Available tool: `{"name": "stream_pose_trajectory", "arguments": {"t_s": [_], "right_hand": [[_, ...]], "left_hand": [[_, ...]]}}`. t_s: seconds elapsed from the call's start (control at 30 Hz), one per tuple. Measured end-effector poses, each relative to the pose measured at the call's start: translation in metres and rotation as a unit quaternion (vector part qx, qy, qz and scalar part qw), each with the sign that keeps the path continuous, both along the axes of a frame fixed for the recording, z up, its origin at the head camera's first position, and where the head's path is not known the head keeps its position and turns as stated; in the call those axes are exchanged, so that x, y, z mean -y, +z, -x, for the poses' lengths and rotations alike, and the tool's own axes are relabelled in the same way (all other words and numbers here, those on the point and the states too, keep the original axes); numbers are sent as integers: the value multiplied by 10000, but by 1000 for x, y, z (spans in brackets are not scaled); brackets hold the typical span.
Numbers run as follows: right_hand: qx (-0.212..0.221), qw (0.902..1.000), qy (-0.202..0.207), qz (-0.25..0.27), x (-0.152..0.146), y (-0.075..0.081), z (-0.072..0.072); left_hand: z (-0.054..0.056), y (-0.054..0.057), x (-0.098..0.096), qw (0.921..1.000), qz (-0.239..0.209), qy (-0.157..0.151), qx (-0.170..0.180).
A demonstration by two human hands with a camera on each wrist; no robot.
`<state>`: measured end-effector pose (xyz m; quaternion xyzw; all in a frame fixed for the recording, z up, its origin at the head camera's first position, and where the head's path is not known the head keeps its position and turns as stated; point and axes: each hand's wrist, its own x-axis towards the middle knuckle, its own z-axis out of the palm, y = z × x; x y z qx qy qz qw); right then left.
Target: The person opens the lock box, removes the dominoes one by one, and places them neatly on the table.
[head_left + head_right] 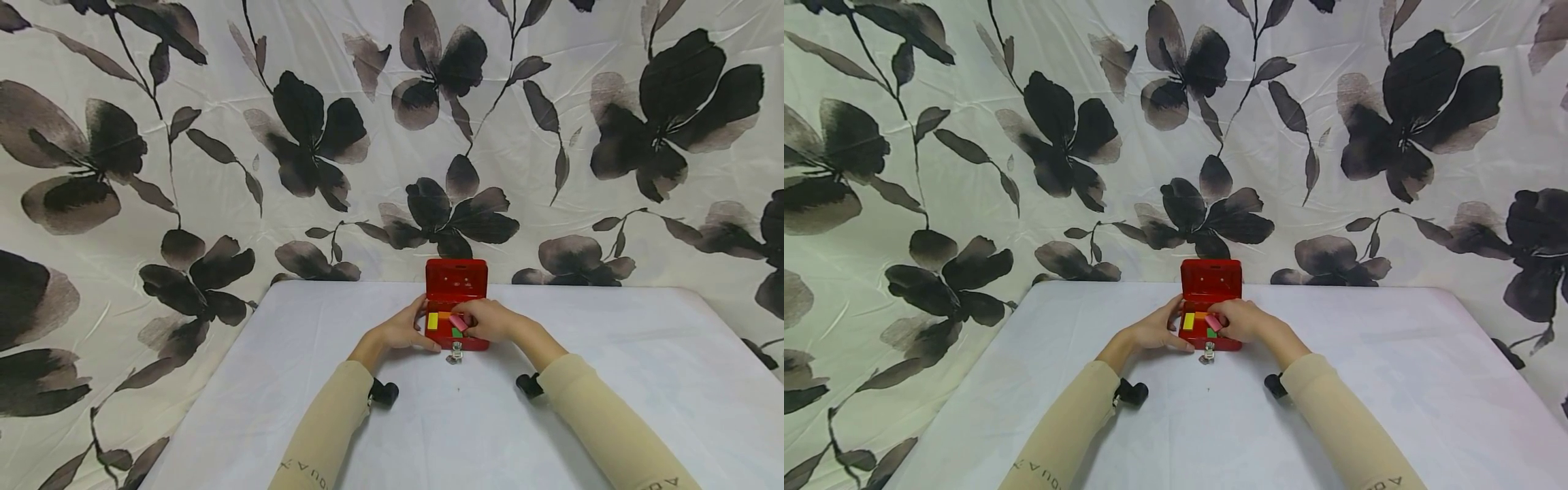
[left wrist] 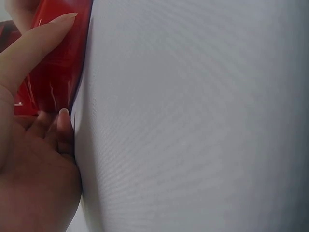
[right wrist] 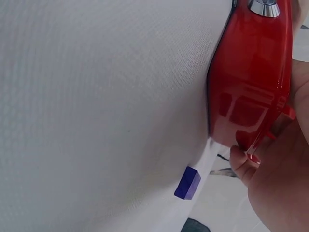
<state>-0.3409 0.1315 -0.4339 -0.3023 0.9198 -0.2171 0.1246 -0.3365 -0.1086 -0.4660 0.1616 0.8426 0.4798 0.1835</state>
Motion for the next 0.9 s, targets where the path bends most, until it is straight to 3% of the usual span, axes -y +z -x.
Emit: {"name": "stream_pose_trajectory", "arguments": {"t_s": [0.23, 0.53, 0.9], "right_hand": [[-11, 10000, -31, 71, -1, 1, 0], [-365, 9993, -91, 91, -2, 2, -1], [-372, 9980, -20, 517, -8, -2, 0]], "left_hand": [[0, 1, 0, 10000, 3, -41, 37], [0, 0, 0, 10000, 10, 20, 31], [-1, 0, -1, 9999, 29, 72, 75]]}}
